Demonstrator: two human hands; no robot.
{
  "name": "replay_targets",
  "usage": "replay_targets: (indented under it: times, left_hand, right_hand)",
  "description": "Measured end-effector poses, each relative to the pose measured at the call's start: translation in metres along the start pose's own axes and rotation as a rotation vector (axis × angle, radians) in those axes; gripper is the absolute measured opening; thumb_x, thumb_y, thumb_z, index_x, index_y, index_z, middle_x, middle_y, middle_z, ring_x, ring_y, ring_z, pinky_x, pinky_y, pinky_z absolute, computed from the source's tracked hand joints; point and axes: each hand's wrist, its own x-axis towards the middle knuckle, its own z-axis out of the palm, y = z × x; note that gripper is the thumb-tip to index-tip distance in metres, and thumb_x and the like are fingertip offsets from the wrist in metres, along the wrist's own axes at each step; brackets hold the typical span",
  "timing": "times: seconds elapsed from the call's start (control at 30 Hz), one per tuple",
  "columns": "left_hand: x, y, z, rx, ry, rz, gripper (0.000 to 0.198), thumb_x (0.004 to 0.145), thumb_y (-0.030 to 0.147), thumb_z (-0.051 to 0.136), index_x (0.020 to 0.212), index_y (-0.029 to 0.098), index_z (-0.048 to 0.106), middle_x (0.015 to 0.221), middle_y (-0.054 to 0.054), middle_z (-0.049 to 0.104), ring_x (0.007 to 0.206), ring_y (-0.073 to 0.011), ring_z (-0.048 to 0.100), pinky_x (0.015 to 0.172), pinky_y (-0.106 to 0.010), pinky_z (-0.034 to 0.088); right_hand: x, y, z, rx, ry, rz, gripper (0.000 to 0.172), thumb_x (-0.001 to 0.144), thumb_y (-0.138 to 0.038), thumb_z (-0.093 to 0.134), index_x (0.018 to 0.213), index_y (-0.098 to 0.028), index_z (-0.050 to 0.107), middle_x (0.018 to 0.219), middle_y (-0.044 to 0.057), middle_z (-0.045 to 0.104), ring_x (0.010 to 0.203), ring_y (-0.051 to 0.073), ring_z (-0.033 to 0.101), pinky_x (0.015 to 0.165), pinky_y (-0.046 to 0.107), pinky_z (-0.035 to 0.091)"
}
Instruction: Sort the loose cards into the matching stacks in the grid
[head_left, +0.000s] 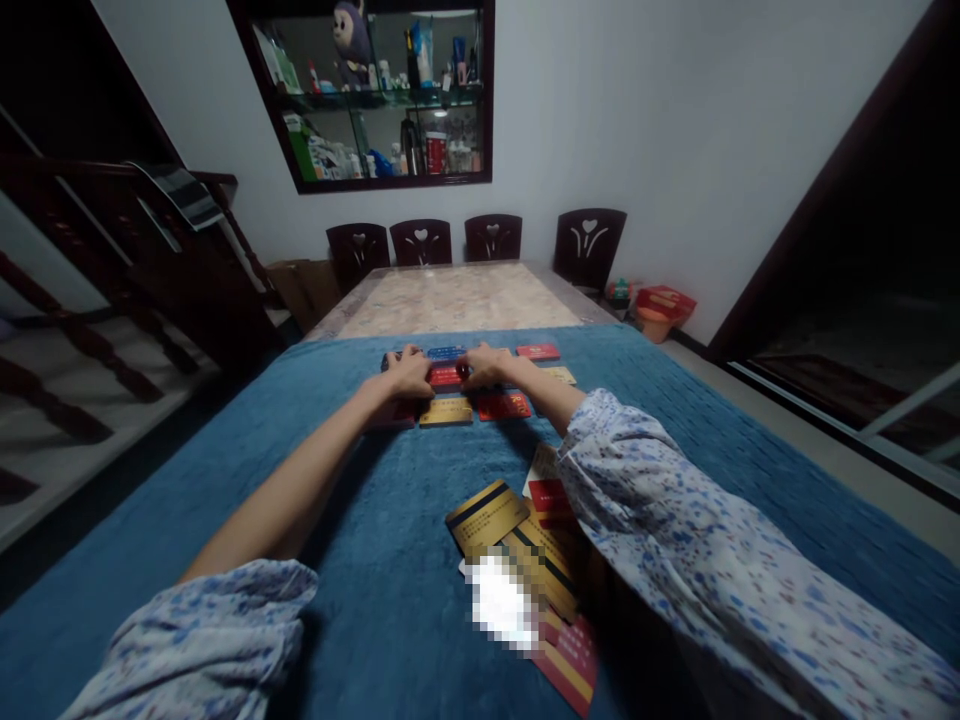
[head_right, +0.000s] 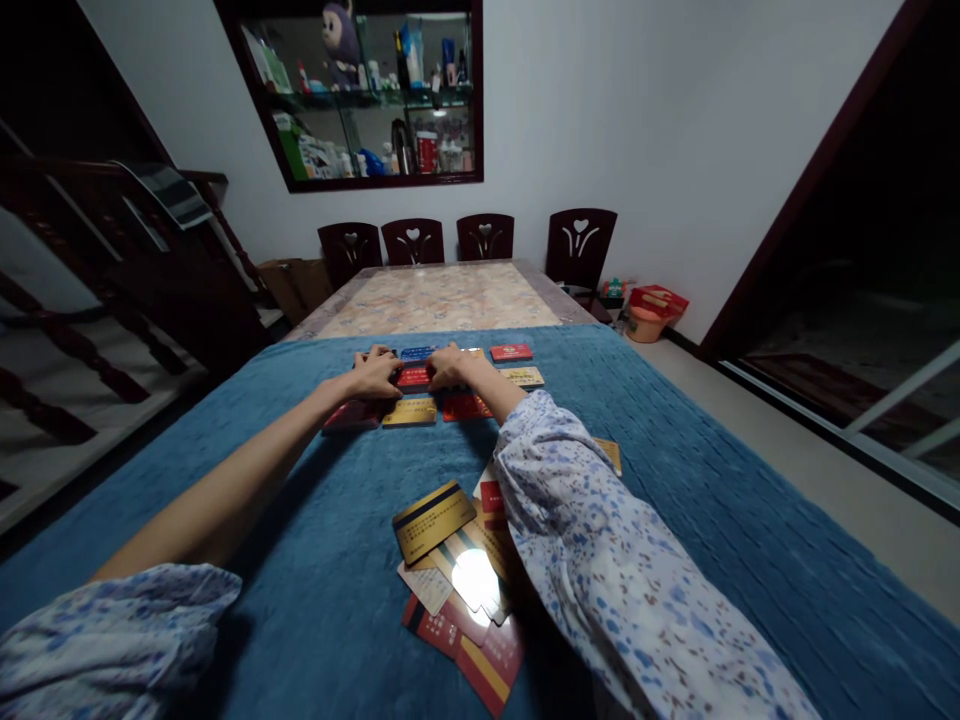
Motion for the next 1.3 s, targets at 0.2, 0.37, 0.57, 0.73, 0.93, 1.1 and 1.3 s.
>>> replay_targets:
  times: [0.2, 0.37, 0.57, 0.73, 0.93, 1.1, 1.3]
  left_hand:
    - [-0.010, 0.003, 0.003, -0.019, 0.146, 0.028, 0.043, 0.073, 0.021, 0.058, 0.116, 0.018, 0.067, 0.130, -0.017, 0.059, 0.134, -0.0396, 0.035, 0.099, -0.060, 0.034]
    - [-0.027, 0.014, 0.009, -0.096, 0.353, 0.103, 0.032, 0.083, 0.022, 0.050, 0.109, 0.019, 0.069, 0.123, -0.014, 0.064, 0.131, -0.0373, 0.038, 0.102, -0.062, 0.029]
    - [-0.049, 0.040, 0.010, -0.169, 0.452, 0.179, 0.027, 0.084, 0.020, 0.049, 0.098, 0.020, 0.072, 0.113, -0.012, 0.068, 0.127, -0.0352, 0.042, 0.101, -0.060, 0.027]
    - [-0.066, 0.063, 0.008, -0.201, 0.422, 0.232, 0.029, 0.087, 0.021, 0.049, 0.105, 0.021, 0.071, 0.116, -0.012, 0.067, 0.130, -0.0336, 0.038, 0.103, -0.056, 0.023]
    - [-0.087, 0.091, 0.003, -0.202, 0.395, 0.284, 0.028, 0.090, 0.023, 0.048, 0.106, 0.023, 0.071, 0.119, -0.010, 0.067, 0.131, -0.0333, 0.037, 0.105, -0.055, 0.021]
    - [-0.097, 0.110, 0.001, -0.200, 0.371, 0.334, 0.024, 0.087, 0.022, 0.054, 0.104, 0.023, 0.071, 0.118, -0.010, 0.066, 0.131, -0.0342, 0.037, 0.104, -0.056, 0.022]
    - [-0.104, 0.129, 0.006, -0.224, 0.385, 0.416, 0.025, 0.087, 0.019, 0.053, 0.104, 0.022, 0.071, 0.116, -0.010, 0.066, 0.131, -0.0343, 0.037, 0.104, -0.058, 0.021]
  right_hand:
    - [-0.010, 0.005, -0.002, -0.017, 0.086, -0.013, 0.051, 0.079, -0.044, 0.072, 0.125, -0.024, 0.066, 0.131, 0.010, 0.064, 0.122, 0.033, 0.052, 0.083, 0.033, 0.047]
    - [-0.028, 0.012, -0.007, -0.053, 0.151, -0.019, 0.042, 0.085, -0.036, 0.064, 0.126, -0.024, 0.067, 0.125, 0.010, 0.068, 0.117, 0.029, 0.056, 0.081, 0.030, 0.045]
    - [-0.058, 0.021, -0.008, -0.071, 0.222, -0.058, 0.026, 0.085, -0.020, 0.058, 0.104, -0.022, 0.075, 0.111, 0.006, 0.074, 0.105, 0.023, 0.062, 0.073, 0.025, 0.040]
    - [-0.085, 0.028, -0.002, -0.057, 0.224, -0.049, 0.025, 0.082, -0.016, 0.057, 0.098, -0.019, 0.076, 0.100, 0.008, 0.076, 0.093, 0.022, 0.064, 0.070, 0.026, 0.036]
    - [-0.118, 0.038, 0.011, -0.011, 0.237, -0.119, 0.019, 0.079, -0.011, 0.059, 0.089, -0.018, 0.074, 0.095, 0.007, 0.074, 0.091, 0.021, 0.060, 0.072, 0.027, 0.033]
    - [-0.147, 0.045, 0.023, -0.011, 0.272, -0.123, 0.015, 0.081, -0.013, 0.059, 0.086, -0.019, 0.072, 0.094, 0.007, 0.072, 0.091, 0.021, 0.057, 0.068, 0.029, 0.029]
    - [-0.182, 0.051, 0.038, 0.053, 0.328, -0.135, 0.014, 0.083, -0.013, 0.058, 0.083, -0.019, 0.071, 0.093, 0.006, 0.071, 0.095, 0.021, 0.054, 0.071, 0.029, 0.028]
